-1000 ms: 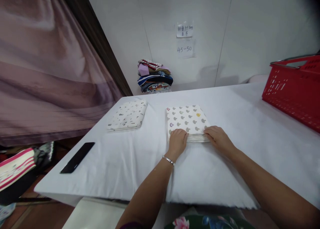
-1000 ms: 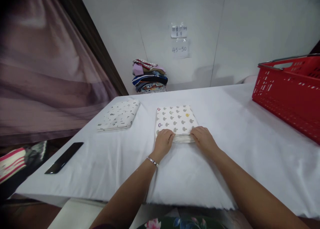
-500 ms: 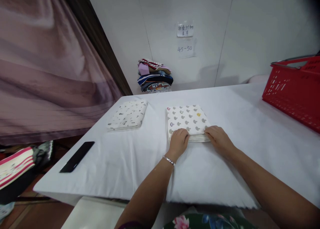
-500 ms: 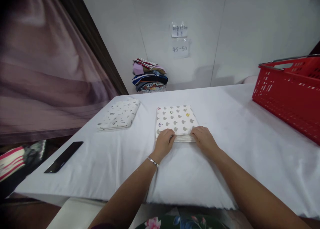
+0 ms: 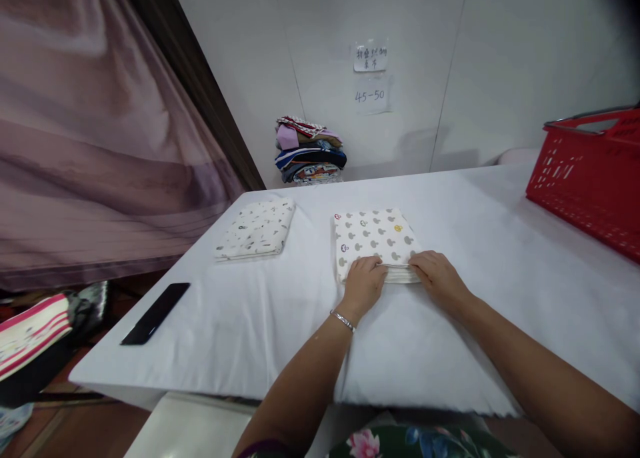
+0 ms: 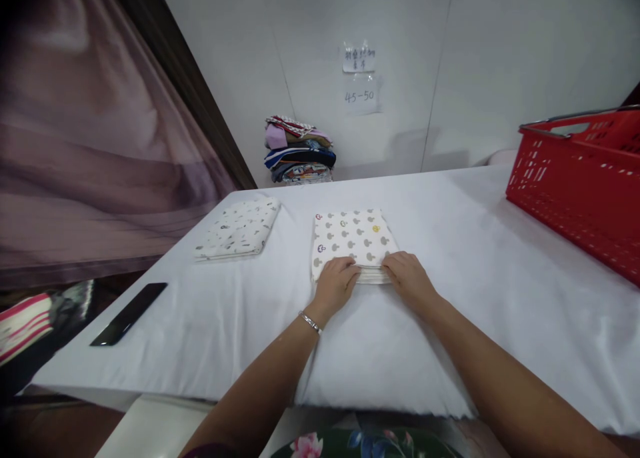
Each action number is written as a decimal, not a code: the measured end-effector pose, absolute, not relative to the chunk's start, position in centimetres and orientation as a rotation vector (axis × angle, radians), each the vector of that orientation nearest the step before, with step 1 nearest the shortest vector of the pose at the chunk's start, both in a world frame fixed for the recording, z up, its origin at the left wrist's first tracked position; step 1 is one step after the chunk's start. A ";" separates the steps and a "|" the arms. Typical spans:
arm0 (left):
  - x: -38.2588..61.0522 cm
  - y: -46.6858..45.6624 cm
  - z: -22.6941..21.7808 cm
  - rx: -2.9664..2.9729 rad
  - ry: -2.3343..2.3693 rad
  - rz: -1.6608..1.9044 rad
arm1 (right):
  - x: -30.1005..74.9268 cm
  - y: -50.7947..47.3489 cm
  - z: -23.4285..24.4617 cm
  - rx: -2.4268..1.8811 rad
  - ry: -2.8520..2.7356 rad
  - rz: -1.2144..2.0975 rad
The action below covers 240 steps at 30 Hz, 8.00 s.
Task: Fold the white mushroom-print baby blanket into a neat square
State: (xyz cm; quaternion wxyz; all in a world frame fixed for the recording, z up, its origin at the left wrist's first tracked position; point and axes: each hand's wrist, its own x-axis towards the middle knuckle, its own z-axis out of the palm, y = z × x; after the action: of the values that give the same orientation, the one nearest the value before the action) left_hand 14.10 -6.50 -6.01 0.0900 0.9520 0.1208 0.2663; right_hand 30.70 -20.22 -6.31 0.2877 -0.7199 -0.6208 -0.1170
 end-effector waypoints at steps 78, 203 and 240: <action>15.2 -6.6 -6.7 2.960 0.368 0.836 | 30.0 -19.9 -6.8 -1.874 -1.735 -0.377; 14.0 -5.8 -6.0 2.867 0.324 0.797 | 30.1 -20.4 -6.9 -1.819 -1.825 -0.317; 13.5 -6.3 -6.4 2.875 0.299 0.823 | 29.2 -20.5 -6.6 -1.852 -1.670 -0.397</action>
State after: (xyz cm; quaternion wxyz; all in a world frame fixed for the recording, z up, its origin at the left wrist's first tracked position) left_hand 13.55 -6.32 -6.39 0.0681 0.9544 0.0993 0.2733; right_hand 29.19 -20.47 -6.58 0.3031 -0.6989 -0.6302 -0.1499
